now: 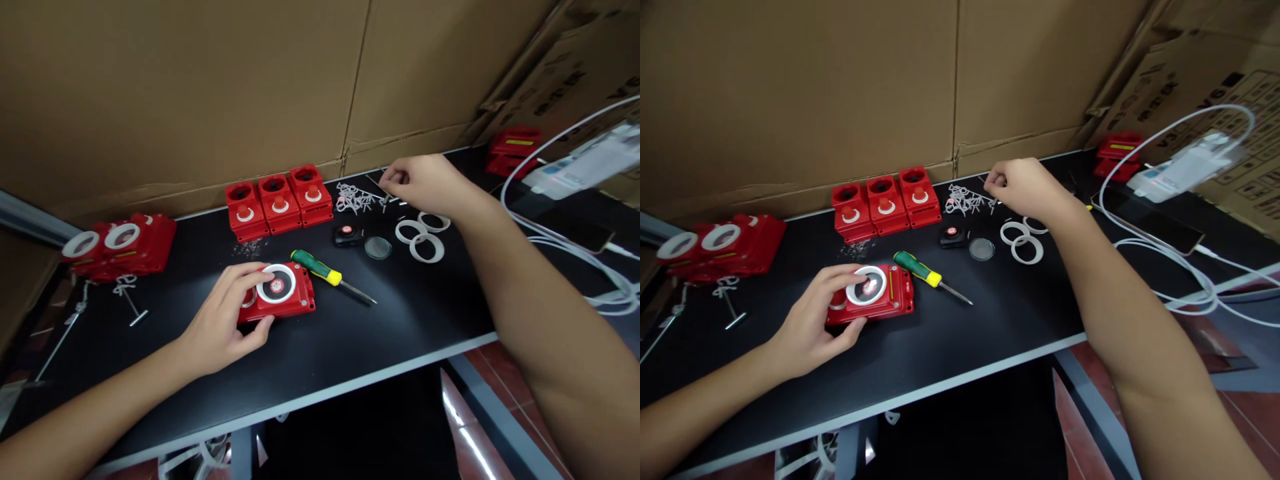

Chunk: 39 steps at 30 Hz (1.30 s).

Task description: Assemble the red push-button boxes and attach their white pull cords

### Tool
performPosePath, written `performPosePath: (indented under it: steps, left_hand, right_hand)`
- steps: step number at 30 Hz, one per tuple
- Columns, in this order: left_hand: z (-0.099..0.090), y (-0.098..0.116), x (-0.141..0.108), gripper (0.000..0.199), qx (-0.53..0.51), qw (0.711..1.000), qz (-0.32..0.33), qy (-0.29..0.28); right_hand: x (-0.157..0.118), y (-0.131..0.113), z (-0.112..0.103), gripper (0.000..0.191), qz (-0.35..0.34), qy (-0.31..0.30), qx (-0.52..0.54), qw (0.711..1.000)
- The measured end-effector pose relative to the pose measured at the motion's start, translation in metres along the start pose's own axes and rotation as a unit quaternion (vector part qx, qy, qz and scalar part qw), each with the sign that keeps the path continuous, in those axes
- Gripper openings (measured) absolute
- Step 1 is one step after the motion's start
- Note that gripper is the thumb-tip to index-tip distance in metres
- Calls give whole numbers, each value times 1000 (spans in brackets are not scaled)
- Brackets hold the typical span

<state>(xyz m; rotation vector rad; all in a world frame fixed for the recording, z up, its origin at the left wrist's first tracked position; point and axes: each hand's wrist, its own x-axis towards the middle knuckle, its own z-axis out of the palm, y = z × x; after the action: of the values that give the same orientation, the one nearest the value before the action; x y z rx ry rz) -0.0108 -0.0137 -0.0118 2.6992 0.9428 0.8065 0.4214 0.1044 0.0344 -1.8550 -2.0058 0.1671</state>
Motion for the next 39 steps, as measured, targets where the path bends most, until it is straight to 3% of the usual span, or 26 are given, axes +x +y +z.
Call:
performPosePath:
  steps: [9, 16, 21, 24, 29, 32, 36, 39]
  left_hand:
    - [6, -5, -4, 48, 30, 996, -50, 67]
    - [-4, -3, 1, 59, 53, 997, -41, 38]
    - [-3, -4, 2, 52, 28, 998, -40, 31]
    - [0, -7, 2, 49, 19, 998, -29, 43]
    - [3, -10, 2, 50, 5, 999, -1, 42]
    - [3, -11, 3, 51, 5, 999, 8, 35]
    - [2, -10, 2, 51, 9, 999, 14, 33]
    - [2, -10, 2, 49, 11, 999, 19, 30]
  right_hand:
    - [2, 3, 22, 8, -23, -69, -12, 997]
    - [5, 22, 20, 20, -16, -51, -41, 998]
    - [8, 32, 18, 27, -7, -61, -67, 996]
    - [10, 32, 17, 31, -4, -76, -76, 994]
    - [15, 36, 15, 21, 17, -143, -74, 987]
    - [16, 41, 14, 38, 27, -174, -68, 982]
    - [15, 41, 12, 45, 24, -171, -61, 983]
    - [14, 36, 10, 27, 10, -138, -52, 989]
